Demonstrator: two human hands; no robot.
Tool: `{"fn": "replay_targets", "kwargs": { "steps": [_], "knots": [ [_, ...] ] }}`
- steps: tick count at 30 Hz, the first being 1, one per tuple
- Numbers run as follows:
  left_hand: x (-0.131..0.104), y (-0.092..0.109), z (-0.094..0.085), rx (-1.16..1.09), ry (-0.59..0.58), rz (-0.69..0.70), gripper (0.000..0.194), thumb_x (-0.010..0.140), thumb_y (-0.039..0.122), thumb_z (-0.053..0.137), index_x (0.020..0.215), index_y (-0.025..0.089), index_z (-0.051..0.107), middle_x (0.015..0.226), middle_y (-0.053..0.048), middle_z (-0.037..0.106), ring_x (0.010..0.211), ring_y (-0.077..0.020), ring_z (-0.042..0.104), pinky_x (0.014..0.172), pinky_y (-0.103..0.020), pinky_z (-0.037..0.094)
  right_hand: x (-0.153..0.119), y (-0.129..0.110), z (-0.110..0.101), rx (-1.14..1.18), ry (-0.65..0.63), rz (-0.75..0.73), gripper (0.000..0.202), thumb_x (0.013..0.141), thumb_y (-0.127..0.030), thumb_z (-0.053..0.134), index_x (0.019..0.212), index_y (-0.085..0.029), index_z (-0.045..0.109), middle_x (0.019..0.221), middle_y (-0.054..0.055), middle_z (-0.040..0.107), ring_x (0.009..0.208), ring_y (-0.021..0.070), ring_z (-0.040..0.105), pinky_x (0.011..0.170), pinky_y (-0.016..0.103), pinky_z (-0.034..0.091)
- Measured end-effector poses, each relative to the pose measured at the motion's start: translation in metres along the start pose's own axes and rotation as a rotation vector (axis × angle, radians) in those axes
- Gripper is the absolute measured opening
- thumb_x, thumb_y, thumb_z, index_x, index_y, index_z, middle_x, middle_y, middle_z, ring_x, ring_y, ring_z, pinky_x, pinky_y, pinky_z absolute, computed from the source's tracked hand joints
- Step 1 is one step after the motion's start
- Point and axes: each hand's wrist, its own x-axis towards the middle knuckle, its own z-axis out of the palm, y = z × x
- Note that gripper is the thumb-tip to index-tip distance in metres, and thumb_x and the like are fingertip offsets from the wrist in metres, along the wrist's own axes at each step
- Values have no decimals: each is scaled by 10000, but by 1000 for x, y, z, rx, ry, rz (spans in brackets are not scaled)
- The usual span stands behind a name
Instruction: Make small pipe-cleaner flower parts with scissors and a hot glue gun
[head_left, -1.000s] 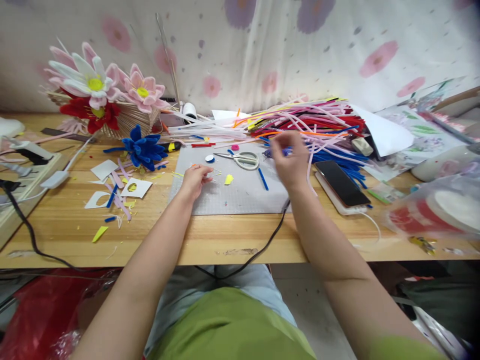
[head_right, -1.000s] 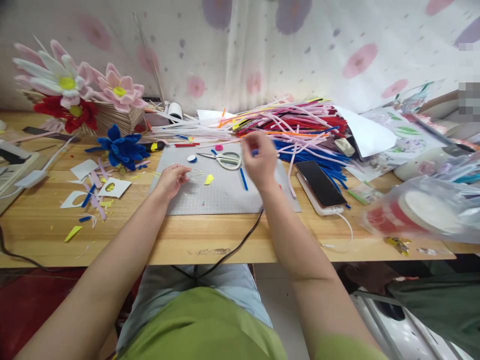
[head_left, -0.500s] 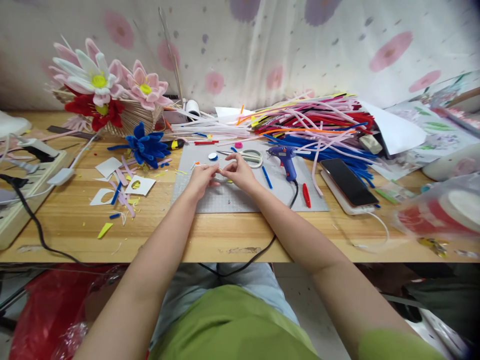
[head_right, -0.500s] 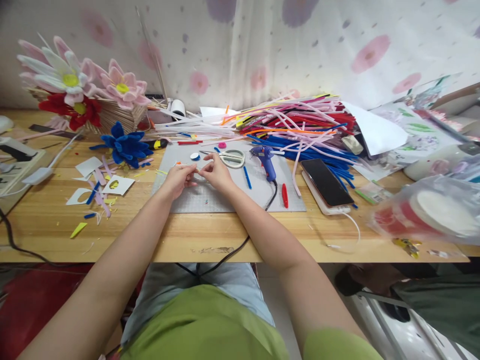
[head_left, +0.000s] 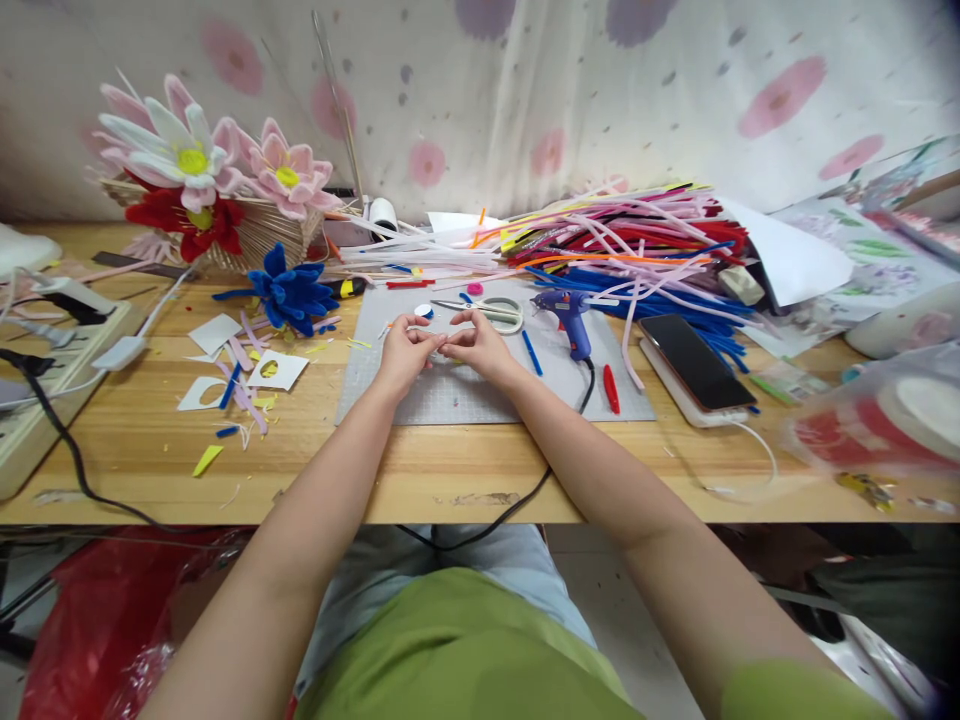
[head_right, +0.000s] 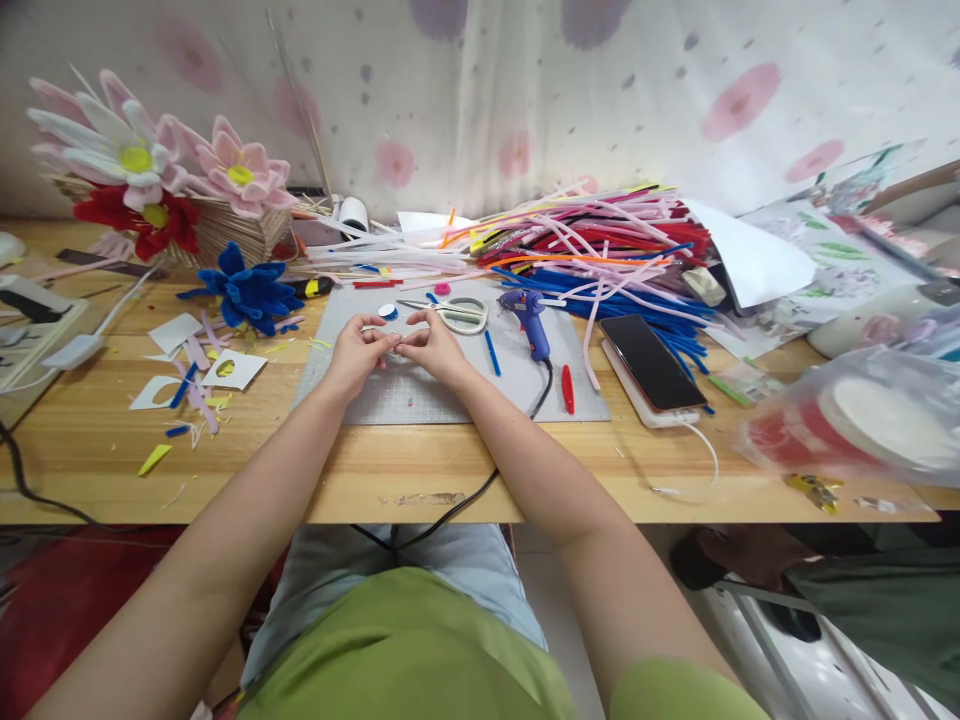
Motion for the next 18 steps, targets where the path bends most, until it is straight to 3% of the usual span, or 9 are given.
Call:
{"fn": "replay_targets", "kwargs": {
  "steps": [6, 13, 18],
  "knots": [
    [1, -1, 1, 37, 47, -2, 499, 514, 302, 789, 827, 198, 414, 511, 115, 473, 366, -34, 378, 373, -156, 280, 2, 5, 2, 50, -54, 4, 457, 532, -248, 712, 882, -223, 420, 592, -92, 620, 564, 97, 580, 607, 236, 422],
    [0, 4, 1, -55, -28, -99, 466, 621, 491, 706, 883, 178, 481, 731, -14, 643, 530, -84, 551, 411, -167, 351, 2, 5, 1, 110, -25, 55, 493, 513, -306, 759, 863, -225, 421, 608, -77, 635, 562, 102, 590, 595, 242, 435],
    [-1, 6, -1, -83, -59, -122, 518, 536, 235, 769, 965, 163, 487, 758, -20, 659, 593, -102, 588, 456, -177, 400, 1, 4, -2, 123, 12, 57, 476, 531, -308, 743, 872, -225, 421, 613, -79, 622, 564, 95, 572, 588, 239, 426]
  ]
}}
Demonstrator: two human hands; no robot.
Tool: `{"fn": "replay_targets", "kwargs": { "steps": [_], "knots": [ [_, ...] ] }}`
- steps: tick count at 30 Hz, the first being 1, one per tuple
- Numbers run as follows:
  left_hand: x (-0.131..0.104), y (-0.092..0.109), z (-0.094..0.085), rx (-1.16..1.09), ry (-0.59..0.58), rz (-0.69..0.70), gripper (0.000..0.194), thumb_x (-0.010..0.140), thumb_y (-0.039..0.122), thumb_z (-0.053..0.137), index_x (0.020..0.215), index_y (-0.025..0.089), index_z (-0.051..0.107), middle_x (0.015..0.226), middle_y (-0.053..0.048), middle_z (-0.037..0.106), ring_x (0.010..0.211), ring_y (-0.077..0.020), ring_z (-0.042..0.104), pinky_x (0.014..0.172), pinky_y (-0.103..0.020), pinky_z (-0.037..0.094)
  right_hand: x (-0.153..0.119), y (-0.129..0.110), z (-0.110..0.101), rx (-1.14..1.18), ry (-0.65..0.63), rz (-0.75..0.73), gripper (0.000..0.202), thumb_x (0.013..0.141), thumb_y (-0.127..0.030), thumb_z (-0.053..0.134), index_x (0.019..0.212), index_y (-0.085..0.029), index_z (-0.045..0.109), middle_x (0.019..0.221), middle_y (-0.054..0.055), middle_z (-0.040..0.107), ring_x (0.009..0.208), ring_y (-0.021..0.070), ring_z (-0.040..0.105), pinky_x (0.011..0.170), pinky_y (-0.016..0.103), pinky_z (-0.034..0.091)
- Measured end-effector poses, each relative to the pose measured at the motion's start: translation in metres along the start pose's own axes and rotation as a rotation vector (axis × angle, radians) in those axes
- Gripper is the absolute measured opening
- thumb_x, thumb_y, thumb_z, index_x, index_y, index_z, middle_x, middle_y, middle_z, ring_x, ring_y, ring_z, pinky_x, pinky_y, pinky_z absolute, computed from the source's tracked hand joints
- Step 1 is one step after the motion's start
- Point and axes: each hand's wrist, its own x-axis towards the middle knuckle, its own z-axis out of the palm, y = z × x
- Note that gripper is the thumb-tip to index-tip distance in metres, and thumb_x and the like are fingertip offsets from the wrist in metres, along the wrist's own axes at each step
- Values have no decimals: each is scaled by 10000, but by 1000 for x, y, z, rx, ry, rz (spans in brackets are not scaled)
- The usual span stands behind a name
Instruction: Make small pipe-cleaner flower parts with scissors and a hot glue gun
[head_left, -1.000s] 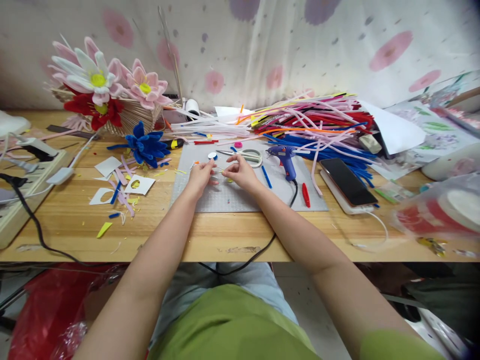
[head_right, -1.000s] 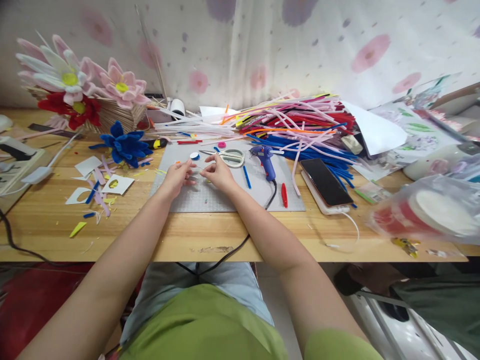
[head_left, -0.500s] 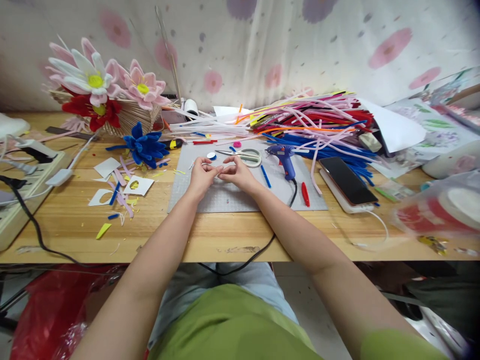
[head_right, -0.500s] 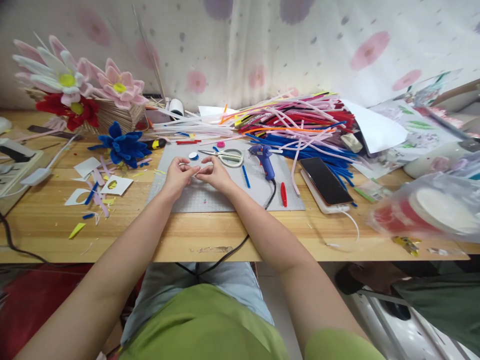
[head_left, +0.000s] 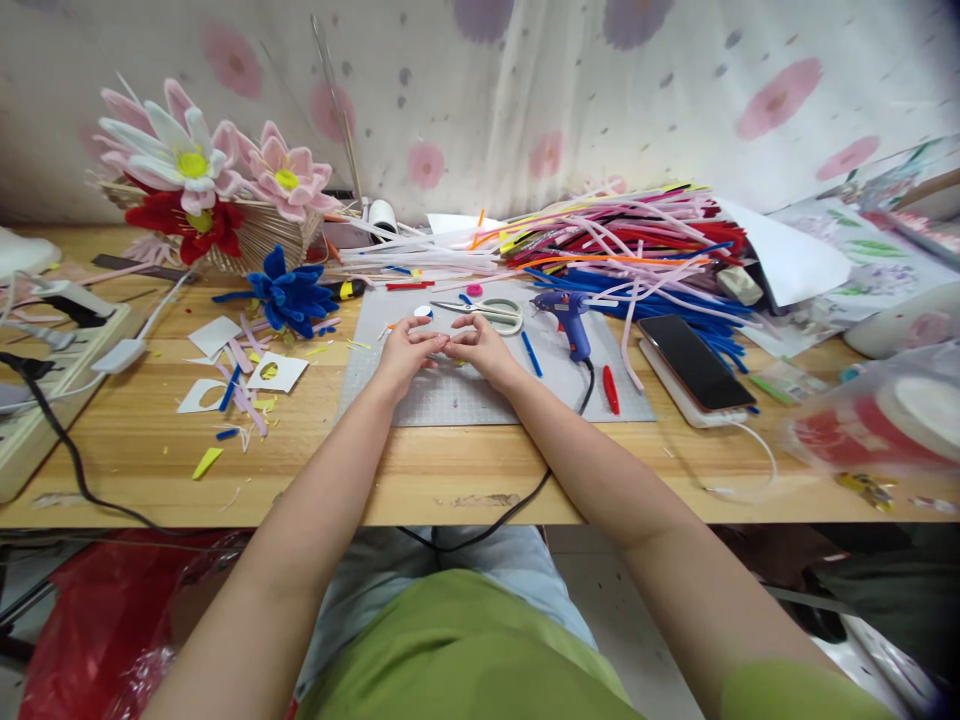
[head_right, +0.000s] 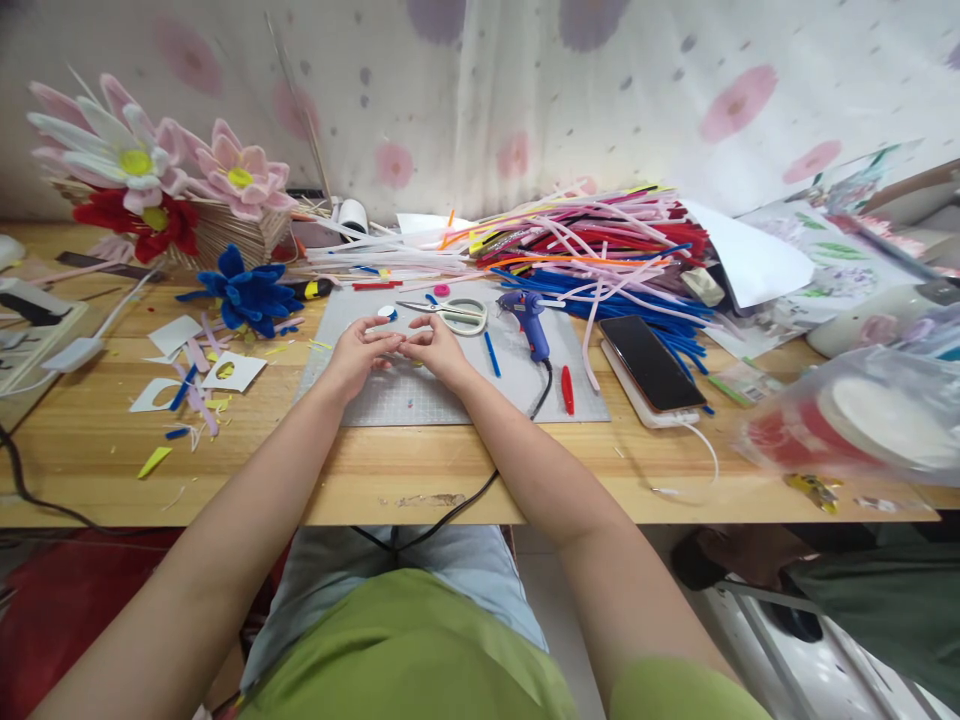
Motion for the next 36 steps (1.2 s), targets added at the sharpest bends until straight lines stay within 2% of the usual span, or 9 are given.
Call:
{"fn": "replay_targets", "kwargs": {
  "steps": [5, 9, 12, 17, 22, 26, 32, 34, 36],
  "knots": [
    [5, -3, -2, 34, 145, 78, 480, 577, 205, 727, 937, 185, 410, 659, 38, 611, 569, -94, 566, 431, -162, 384, 2, -3, -5, -60, 39, -66, 437, 558, -332, 723, 876, -226, 443, 668, -64, 621, 611, 95, 558, 609, 242, 430],
    [9, 0, -10, 121, 162, 138, 516, 586, 219, 726, 971, 201, 383, 669, 48, 618, 551, -92, 559, 458, -180, 423, 9, -1, -16, 2, 170, -120, 359, 597, -347, 674, 853, -227, 453, 717, -40, 625, 686, 104, 580, 669, 254, 450],
    [12, 6, -19, 193, 165, 153, 603, 549, 185, 746, 1040, 197, 398, 658, 48, 623, 551, -96, 567, 488, -186, 430, 16, 3, -25, 21, 242, -90, 313, 608, -345, 644, 823, -222, 452, 694, -28, 616, 660, 105, 571, 618, 236, 425],
    [13, 17, -31, 218, 193, 138, 795, 531, 114, 746, 1225, 188, 367, 688, 20, 670, 581, -107, 599, 523, -185, 427, 19, 5, -31, 37, 247, -48, 268, 617, -338, 625, 791, -220, 458, 638, -37, 587, 604, 100, 552, 543, 209, 370],
    [16, 31, -33, 296, 228, 156, 868, 505, 82, 764, 1269, 191, 369, 614, 50, 639, 532, -100, 572, 527, -185, 412, 20, 4, -31, 125, 249, -21, 210, 608, -270, 605, 766, -205, 485, 613, -40, 590, 567, 81, 537, 530, 194, 350],
    [22, 42, -24, 450, 167, 207, 879, 444, 61, 787, 1236, 218, 442, 591, 62, 613, 591, -133, 589, 578, -202, 414, 22, 3, -33, 156, 230, 11, 176, 606, -247, 608, 730, -200, 493, 602, -43, 588, 548, 71, 525, 518, 190, 340],
    [36, 36, -5, 957, -36, 327, 894, 380, 54, 797, 1206, 236, 508, 542, 58, 575, 775, -220, 624, 687, -240, 404, 21, 1, -34, 171, 202, 11, 159, 600, -242, 617, 697, -199, 499, 598, -40, 594, 544, 73, 518, 511, 188, 336],
    [40, 33, -5, 1058, -75, 339, 868, 423, 95, 793, 1225, 247, 499, 603, 43, 617, 794, -220, 623, 708, -250, 403, 20, 1, -34, 176, 198, 10, 160, 599, -247, 620, 699, -197, 505, 595, -39, 595, 544, 71, 518, 510, 185, 333],
    [42, 31, -7, 1125, -95, 334, 754, 542, 144, 743, 1243, 255, 488, 713, 20, 671, 814, -201, 621, 718, -251, 401, 19, 1, -33, 173, 200, 9, 156, 600, -249, 616, 701, -194, 510, 595, -38, 596, 547, 71, 520, 512, 184, 331]
  ]
}}
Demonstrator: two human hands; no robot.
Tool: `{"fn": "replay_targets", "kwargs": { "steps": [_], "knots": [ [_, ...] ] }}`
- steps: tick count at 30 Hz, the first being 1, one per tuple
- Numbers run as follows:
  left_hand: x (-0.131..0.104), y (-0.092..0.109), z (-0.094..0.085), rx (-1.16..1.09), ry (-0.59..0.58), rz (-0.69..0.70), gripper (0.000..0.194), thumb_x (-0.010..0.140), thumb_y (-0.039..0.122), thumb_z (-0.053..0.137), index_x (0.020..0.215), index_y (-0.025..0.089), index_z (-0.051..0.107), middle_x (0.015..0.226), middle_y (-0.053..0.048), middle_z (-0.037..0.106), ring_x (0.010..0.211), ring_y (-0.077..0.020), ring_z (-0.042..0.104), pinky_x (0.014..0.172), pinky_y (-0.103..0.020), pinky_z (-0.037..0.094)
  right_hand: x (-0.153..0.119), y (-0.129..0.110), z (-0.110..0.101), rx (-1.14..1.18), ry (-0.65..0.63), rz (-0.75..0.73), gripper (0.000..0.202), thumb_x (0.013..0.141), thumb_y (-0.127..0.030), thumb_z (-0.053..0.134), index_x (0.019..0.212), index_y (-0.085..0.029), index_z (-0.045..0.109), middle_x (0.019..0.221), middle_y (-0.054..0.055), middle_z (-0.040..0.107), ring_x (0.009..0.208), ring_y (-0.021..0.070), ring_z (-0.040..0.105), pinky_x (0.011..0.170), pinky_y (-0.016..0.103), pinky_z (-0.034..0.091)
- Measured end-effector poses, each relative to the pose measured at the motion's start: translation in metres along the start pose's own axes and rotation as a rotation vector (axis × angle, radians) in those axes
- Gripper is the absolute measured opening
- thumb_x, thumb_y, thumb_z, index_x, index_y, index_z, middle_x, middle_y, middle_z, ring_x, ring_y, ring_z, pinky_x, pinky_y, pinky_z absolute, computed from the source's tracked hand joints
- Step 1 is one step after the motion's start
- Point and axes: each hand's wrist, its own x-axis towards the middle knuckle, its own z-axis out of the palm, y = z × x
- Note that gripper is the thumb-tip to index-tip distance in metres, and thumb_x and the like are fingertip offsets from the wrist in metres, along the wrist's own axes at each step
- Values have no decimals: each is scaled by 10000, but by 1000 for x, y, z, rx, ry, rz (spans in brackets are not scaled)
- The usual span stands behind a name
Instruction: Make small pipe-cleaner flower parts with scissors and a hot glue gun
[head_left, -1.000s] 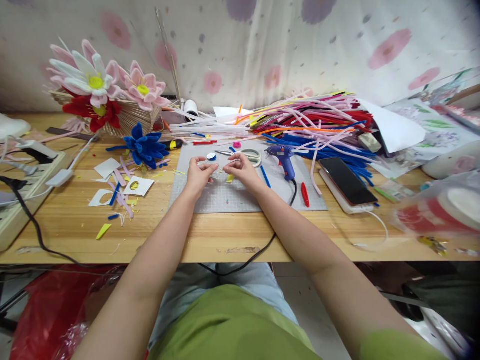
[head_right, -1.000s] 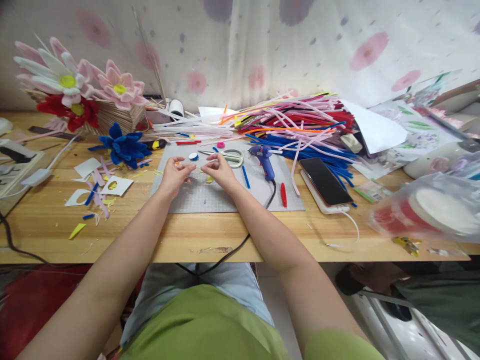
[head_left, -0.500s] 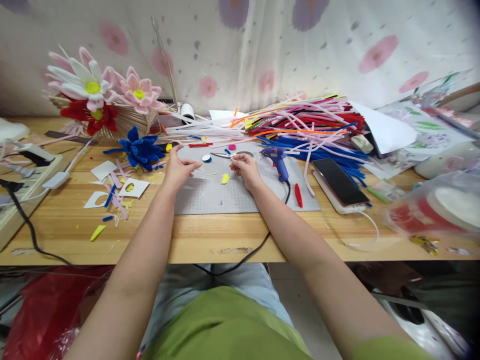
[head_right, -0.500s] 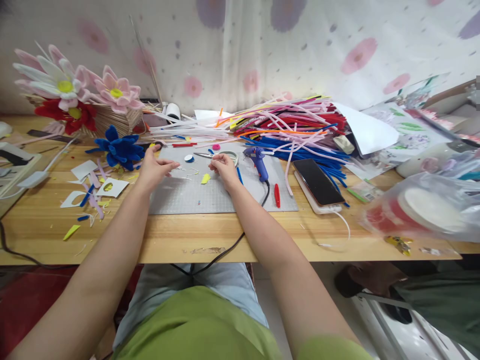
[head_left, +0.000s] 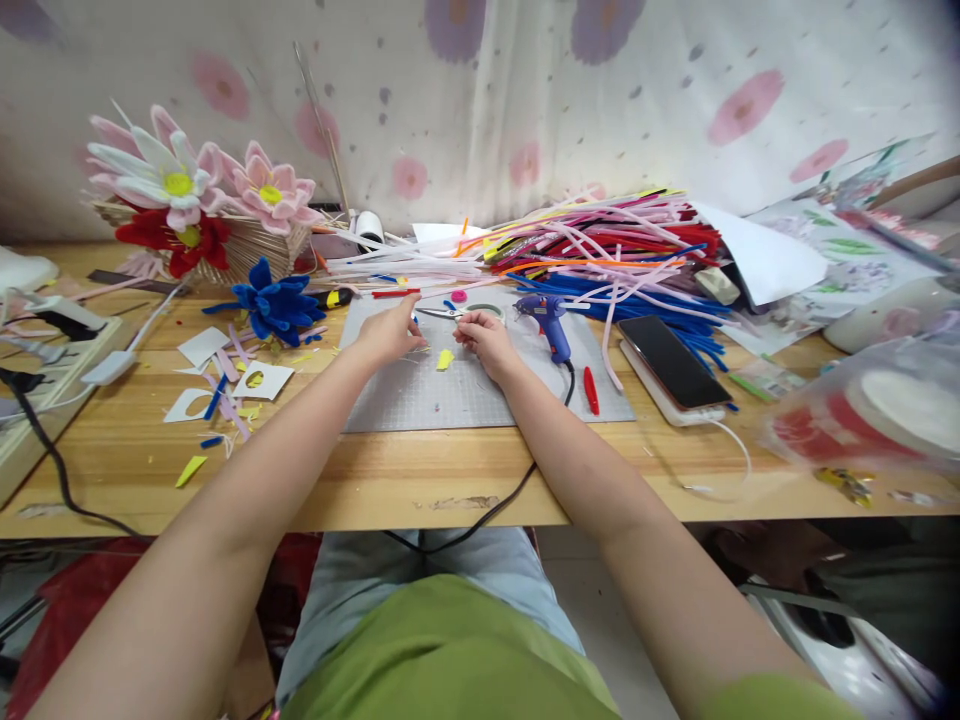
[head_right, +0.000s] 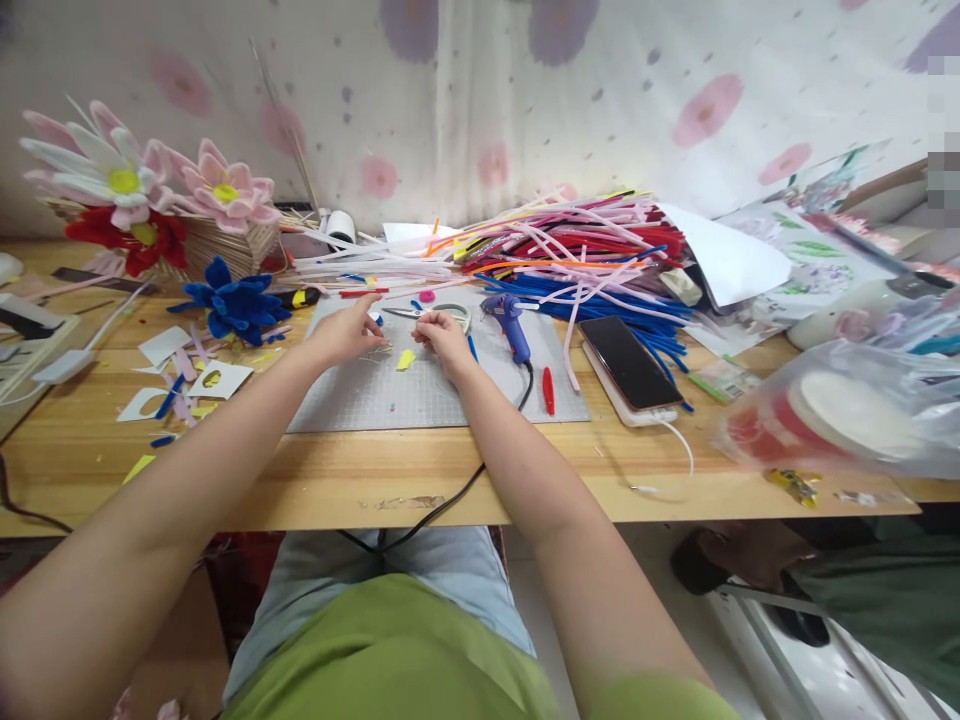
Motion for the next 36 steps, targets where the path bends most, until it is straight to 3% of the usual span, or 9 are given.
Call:
{"fn": "replay_targets", "kwargs": {
  "steps": [3, 6, 10, 13, 19, 23, 29, 33, 36],
  "knots": [
    [-1, -6, -2, 58, -33, 6, 589, 715, 155, 582, 1280, 259, 450, 848, 1, 705, 852, -164, 614, 715, -244, 398, 0, 1, 0, -22, 6, -12, 147, 600, -247, 608, 700, -193, 514, 589, -42, 591, 554, 71, 523, 517, 188, 334],
    [-3, -10, -3, 56, 12, 7, 515, 750, 197, 556, 1255, 245, 465, 897, -9, 701, 815, -152, 611, 699, -248, 402, 1, 3, 0, -39, 10, -18, 142, 602, -246, 601, 702, -194, 516, 587, -43, 590, 558, 73, 524, 520, 193, 338],
    [-8, -14, -3, -22, 255, -49, 326, 704, 360, 643, 975, 181, 611, 814, -28, 674, 693, -144, 583, 648, -256, 411, 1, 4, 1, -49, 7, -22, 138, 606, -243, 593, 710, -195, 516, 588, -43, 589, 563, 77, 526, 523, 196, 339],
    [-16, -19, -4, -212, 323, -169, 266, 671, 407, 669, 749, 154, 643, 647, -20, 627, 575, -125, 547, 575, -247, 414, 1, 3, 1, -63, 3, -21, 140, 604, -239, 587, 711, -192, 511, 585, -43, 586, 557, 75, 521, 523, 198, 336],
    [-37, -31, 8, -560, 317, -298, 136, 650, 257, 681, 702, 132, 667, 558, -6, 612, 498, -98, 537, 505, -211, 415, -3, 2, 4, -180, -39, -61, 111, 625, -233, 558, 711, -193, 502, 600, -33, 592, 564, 86, 514, 523, 212, 339],
    [-45, -31, 16, -720, 316, -273, 120, 677, 223, 656, 745, 126, 674, 723, -41, 689, 516, -77, 537, 521, -203, 434, -4, 8, 6, -294, -61, -133, 81, 661, -217, 530, 727, -195, 489, 619, -33, 583, 587, 100, 527, 572, 233, 380],
    [-55, -23, 17, -891, 157, -273, 164, 689, 185, 626, 824, 107, 678, 906, -95, 707, 608, -97, 613, 482, -181, 452, -13, 13, 13, -828, 1, -422, 114, 731, -147, 492, 809, -191, 563, 782, 18, 627, 741, 156, 563, 725, 302, 415],
    [-57, -18, 17, -969, 93, -301, 199, 714, 187, 612, 886, 103, 663, 965, -118, 698, 651, -122, 650, 446, -177, 468, -25, 7, 26, -1136, -102, -680, 160, 826, -184, 483, 881, -181, 633, 937, 67, 656, 908, 192, 543, 833, 326, 375],
    [-57, -16, 18, -989, 76, -318, 210, 728, 189, 611, 912, 101, 662, 960, -117, 698, 679, -141, 666, 432, -177, 475, -32, 5, 37, -1274, -148, -770, 219, 884, -281, 461, 929, -188, 655, 972, 75, 661, 942, 208, 521, 847, 344, 341]
  ]
}}
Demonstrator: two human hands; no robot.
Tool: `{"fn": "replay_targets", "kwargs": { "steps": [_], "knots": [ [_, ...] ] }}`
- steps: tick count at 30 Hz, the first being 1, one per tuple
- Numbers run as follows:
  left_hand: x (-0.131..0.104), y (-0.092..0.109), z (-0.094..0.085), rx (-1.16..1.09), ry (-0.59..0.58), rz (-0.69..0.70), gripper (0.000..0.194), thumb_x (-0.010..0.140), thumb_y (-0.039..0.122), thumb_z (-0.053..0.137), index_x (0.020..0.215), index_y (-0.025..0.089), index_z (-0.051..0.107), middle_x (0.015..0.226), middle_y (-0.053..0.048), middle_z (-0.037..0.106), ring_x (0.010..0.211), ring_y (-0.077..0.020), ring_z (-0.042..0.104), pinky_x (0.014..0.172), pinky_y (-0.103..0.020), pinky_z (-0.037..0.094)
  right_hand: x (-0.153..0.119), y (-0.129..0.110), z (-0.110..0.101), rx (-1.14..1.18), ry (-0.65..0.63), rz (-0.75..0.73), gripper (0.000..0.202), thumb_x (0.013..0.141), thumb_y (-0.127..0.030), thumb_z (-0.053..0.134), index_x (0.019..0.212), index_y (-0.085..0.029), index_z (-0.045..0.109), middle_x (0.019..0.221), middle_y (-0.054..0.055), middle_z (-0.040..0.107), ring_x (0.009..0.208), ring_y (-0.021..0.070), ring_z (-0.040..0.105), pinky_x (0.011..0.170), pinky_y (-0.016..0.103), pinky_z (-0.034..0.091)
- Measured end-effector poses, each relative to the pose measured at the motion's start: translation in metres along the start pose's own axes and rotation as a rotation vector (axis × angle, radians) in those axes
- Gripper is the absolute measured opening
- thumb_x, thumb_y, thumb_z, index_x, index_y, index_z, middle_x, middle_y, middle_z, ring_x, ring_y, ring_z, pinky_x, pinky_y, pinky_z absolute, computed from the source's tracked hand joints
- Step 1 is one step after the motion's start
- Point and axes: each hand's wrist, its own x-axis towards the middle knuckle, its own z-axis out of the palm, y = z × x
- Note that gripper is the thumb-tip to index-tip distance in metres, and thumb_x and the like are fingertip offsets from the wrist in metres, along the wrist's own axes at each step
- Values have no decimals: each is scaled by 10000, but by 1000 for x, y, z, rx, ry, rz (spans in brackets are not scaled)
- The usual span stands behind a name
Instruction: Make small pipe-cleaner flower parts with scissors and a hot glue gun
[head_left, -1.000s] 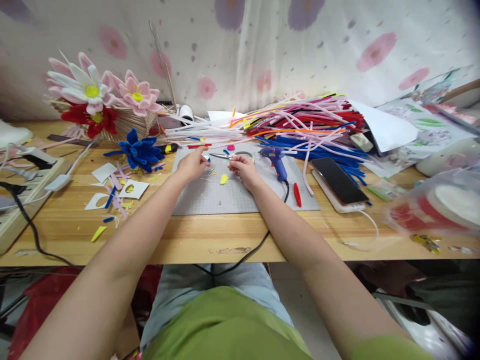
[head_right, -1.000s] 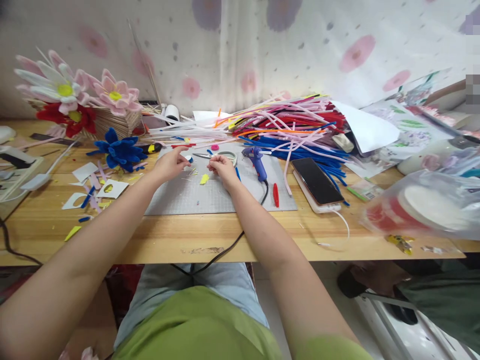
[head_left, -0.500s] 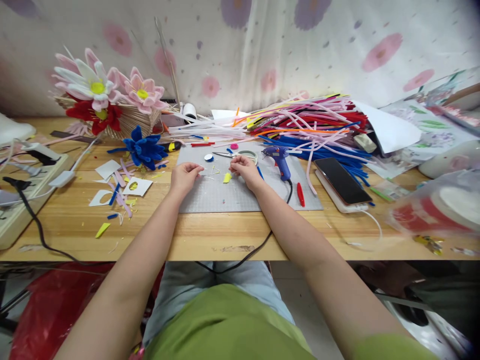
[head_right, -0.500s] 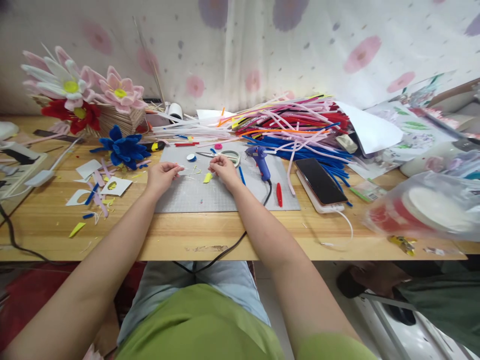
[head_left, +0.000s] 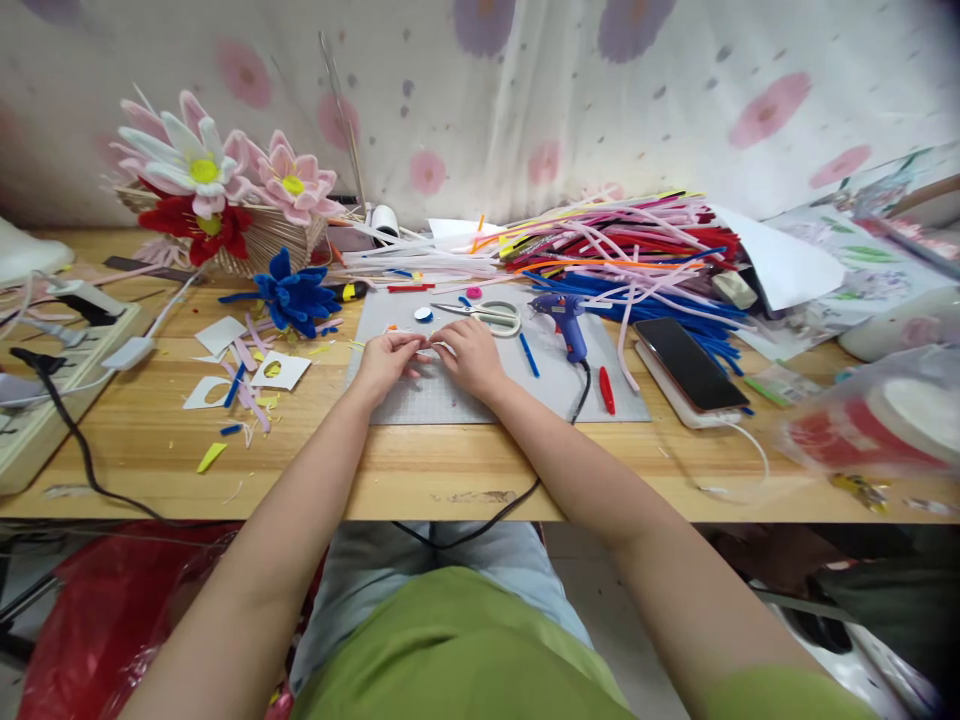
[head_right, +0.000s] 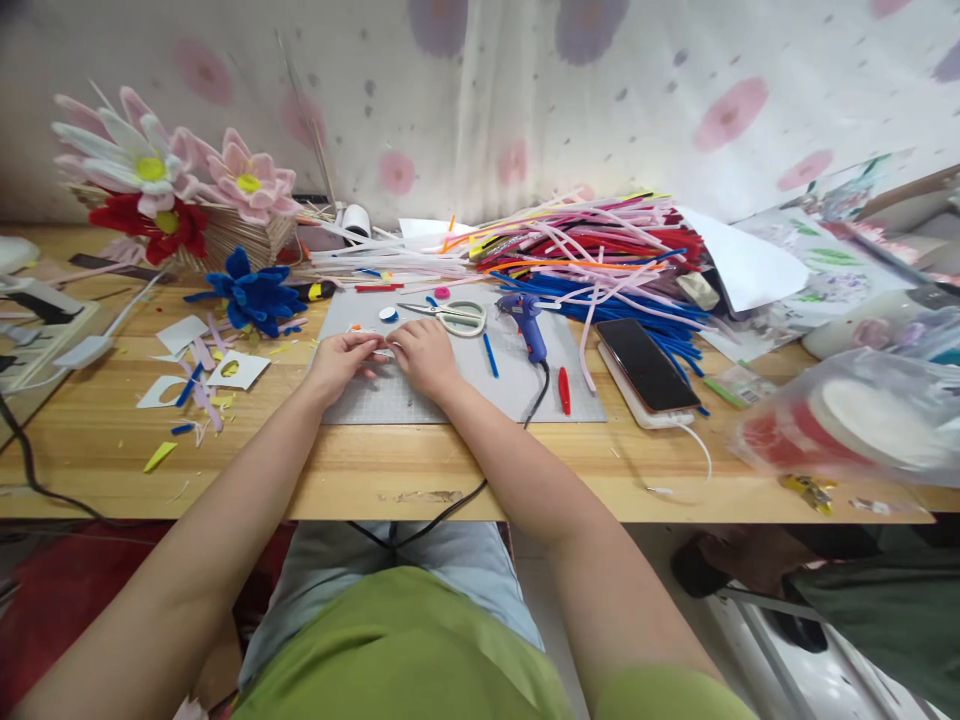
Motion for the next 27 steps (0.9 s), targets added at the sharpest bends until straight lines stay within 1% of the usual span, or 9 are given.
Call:
{"fn": "replay_targets", "kwargs": {
  "steps": [3, 6, 15, 20, 24, 27],
  "knots": [
    [0, -1, 1, -4, -4, -21, 213, 728, 176, 615, 919, 99, 672, 938, -110, 702, 712, -163, 675, 425, -176, 474, 1, -7, 2, -103, -6, 1, 254, 895, -319, 451, 920, -179, 662, 950, 87, 664, 946, 225, 505, 845, 362, 316],
    [0, -1, 2, 1, -3, -33, 211, 715, 169, 631, 908, 104, 682, 928, -99, 704, 728, -169, 676, 427, -172, 475, 1, -8, 5, -153, -19, 16, 256, 894, -311, 450, 904, -168, 662, 936, 92, 665, 937, 233, 498, 834, 366, 308],
    [-1, 0, 5, 42, 4, -38, 133, 710, 161, 649, 826, 105, 683, 804, -72, 701, 658, -151, 664, 418, -170, 461, 0, -6, 6, -129, -5, 27, 209, 873, -248, 452, 867, -180, 649, 923, 90, 658, 914, 238, 490, 806, 368, 300],
    [-2, -1, 4, 38, -24, -36, 189, 690, 207, 688, 848, 103, 675, 893, -103, 703, 663, -153, 669, 431, -180, 467, 1, -3, 5, -96, 6, 74, 174, 854, -223, 471, 854, -186, 641, 915, 82, 653, 898, 231, 496, 797, 355, 298],
    [-2, 0, 3, 25, -47, -34, 203, 703, 208, 672, 868, 91, 662, 944, -128, 700, 665, -149, 671, 420, -170, 464, 1, 1, 4, -80, 28, 133, 176, 860, -226, 471, 869, -190, 643, 925, 76, 646, 908, 224, 505, 788, 346, 300],
    [-2, 0, 3, 21, -43, -39, 200, 708, 198, 663, 874, 88, 656, 946, -133, 700, 657, -150, 673, 412, -169, 464, 0, 3, 2, -62, 9, 108, 194, 871, -242, 472, 904, -191, 656, 949, 75, 651, 921, 219, 507, 788, 340, 302]
  ]
}}
